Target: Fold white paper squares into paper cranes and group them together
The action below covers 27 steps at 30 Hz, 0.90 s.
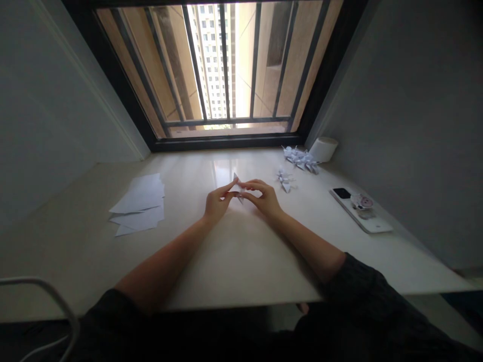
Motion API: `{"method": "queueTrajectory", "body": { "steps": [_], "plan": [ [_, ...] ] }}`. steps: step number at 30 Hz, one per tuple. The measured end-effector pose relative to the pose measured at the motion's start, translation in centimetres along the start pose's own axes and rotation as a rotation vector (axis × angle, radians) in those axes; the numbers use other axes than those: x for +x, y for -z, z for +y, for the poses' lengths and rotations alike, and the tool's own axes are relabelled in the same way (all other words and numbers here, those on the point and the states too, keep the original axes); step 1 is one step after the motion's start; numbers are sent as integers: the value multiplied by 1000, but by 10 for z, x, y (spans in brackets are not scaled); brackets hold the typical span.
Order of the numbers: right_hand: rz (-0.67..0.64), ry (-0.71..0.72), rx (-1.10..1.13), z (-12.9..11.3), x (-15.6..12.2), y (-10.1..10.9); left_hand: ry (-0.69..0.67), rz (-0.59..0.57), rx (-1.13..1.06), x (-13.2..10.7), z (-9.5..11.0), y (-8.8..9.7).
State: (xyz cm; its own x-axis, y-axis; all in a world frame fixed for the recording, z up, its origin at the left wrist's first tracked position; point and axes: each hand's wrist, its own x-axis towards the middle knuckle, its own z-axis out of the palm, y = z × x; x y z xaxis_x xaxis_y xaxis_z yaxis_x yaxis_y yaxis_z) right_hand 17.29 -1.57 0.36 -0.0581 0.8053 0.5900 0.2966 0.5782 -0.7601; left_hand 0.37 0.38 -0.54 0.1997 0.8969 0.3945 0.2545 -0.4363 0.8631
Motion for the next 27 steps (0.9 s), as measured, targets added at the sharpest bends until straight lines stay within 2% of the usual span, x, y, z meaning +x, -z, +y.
{"method": "queueTrajectory", "body": {
  "steps": [4, 9, 19, 27],
  "plan": [
    [52, 19, -90, -3, -1, 1, -65, 1, 102, -3, 5, 0],
    [92, 3, -85, -2, -1, 2, -151, -9, 159, -4, 6, 1],
    [106, -175, 19, 10, 2, 0, -206, -65, 236, -5, 10, 3],
    [107, -198, 18, 14, 3, 2, -298, -123, 287, -8, 18, 4]
  ]
}}
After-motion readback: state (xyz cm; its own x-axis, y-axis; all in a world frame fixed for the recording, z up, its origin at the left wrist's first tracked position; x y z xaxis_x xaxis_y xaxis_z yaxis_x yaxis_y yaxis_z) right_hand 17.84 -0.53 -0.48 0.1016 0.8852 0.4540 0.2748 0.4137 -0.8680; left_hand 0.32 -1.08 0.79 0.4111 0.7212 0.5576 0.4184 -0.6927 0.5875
